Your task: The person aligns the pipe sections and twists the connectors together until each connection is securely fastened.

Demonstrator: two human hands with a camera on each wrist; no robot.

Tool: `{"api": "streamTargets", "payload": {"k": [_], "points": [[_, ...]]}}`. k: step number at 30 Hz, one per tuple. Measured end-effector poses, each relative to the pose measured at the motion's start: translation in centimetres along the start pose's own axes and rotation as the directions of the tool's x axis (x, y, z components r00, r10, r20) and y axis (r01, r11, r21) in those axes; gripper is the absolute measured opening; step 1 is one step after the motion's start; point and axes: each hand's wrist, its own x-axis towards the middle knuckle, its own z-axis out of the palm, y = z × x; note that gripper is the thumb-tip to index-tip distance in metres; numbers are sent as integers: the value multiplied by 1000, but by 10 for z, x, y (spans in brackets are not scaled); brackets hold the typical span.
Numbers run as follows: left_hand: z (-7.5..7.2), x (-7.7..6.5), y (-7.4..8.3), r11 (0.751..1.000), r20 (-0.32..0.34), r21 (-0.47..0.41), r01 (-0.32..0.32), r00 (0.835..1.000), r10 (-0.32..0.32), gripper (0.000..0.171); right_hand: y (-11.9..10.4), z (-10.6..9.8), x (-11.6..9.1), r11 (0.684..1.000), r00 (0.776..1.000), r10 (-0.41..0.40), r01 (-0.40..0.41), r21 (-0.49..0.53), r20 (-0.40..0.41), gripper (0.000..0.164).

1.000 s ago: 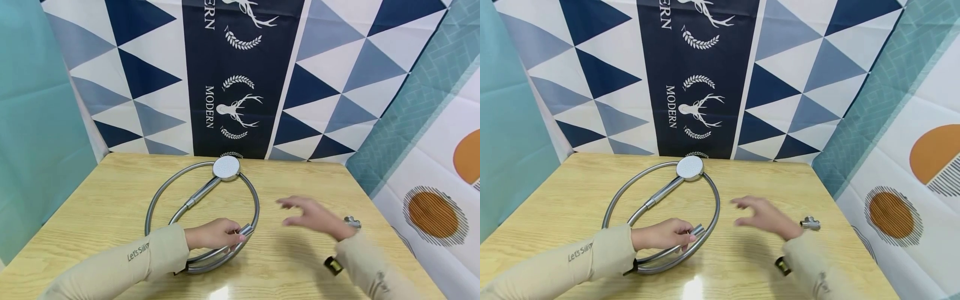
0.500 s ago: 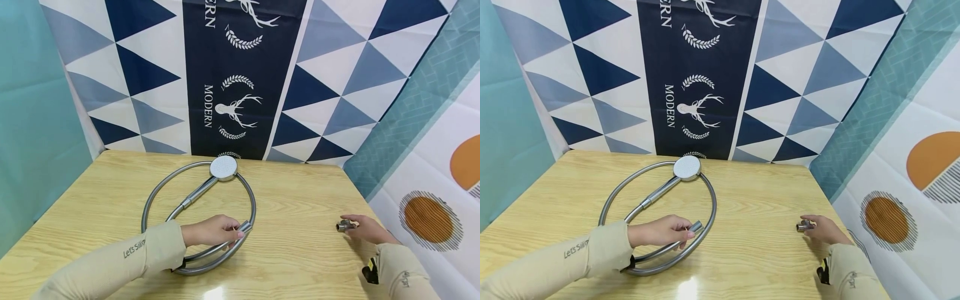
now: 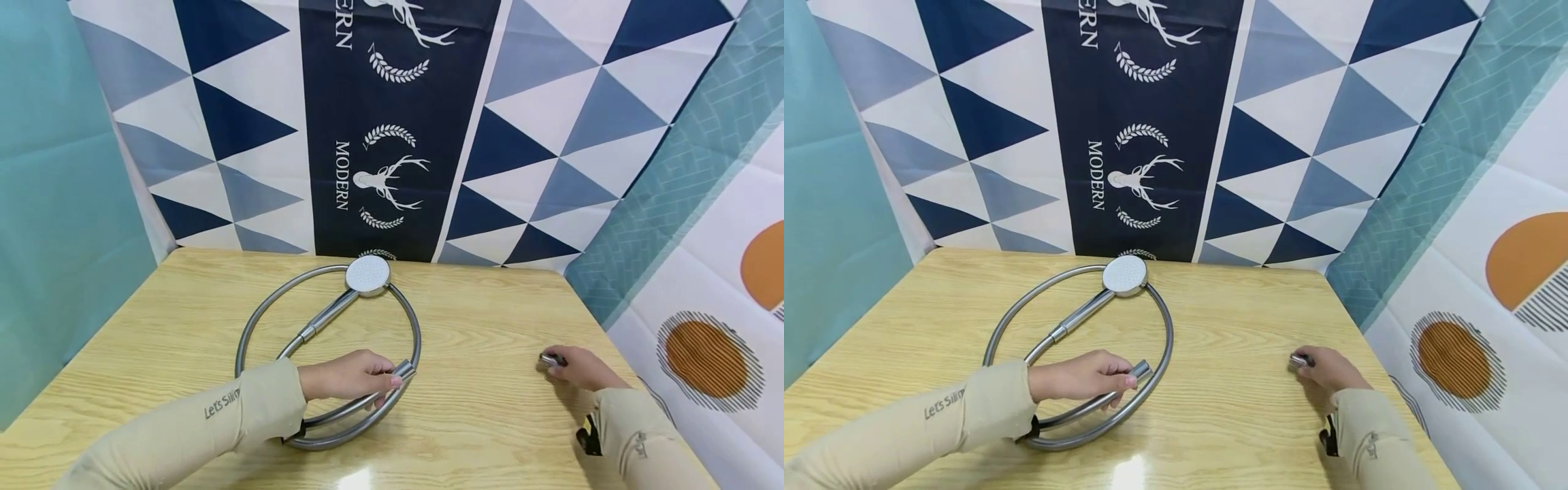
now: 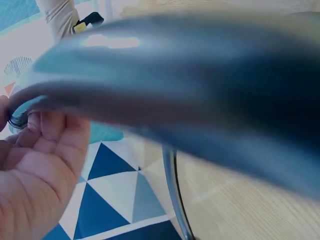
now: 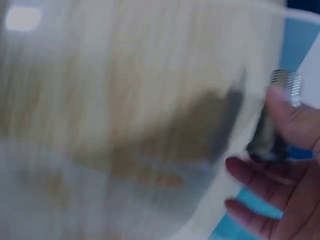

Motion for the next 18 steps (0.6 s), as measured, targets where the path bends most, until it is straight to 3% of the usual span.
{"api": "streamTargets", "payload": {"k": [3, 5, 7, 10, 12, 15, 18], "points": [[0, 1, 1, 999, 12, -31, 25, 1000, -25, 26, -30, -3, 4, 991, 987, -114, 120, 52, -112, 25], [1, 0, 2, 999, 0, -31, 44, 999, -44, 28, -59, -8, 5, 974, 961, -212, 223, 47, -177, 25], [2, 0, 4, 999, -19, 3, 46, 999, -45, 27, -90, -11, 3, 943, 917, -326, 333, -8, -232, 27], [4, -1, 7, 998, -43, 40, 42, 998, -40, 25, -130, -12, -1, 863, 815, -504, 486, -136, -286, 30], [5, -1, 9, 998, -43, 51, 32, 999, -30, 23, -148, -11, -2, 809, 746, -588, 545, -221, -312, 32], [6, -1, 10, 999, -44, 41, 26, 999, -24, 22, -165, -9, -3, 769, 689, -639, 558, -312, -342, 36], [6, -1, 10, 999, -38, 47, 12, 999, -10, 22, -173, -6, -4, 754, 663, -655, 537, -378, -362, 40]]}}
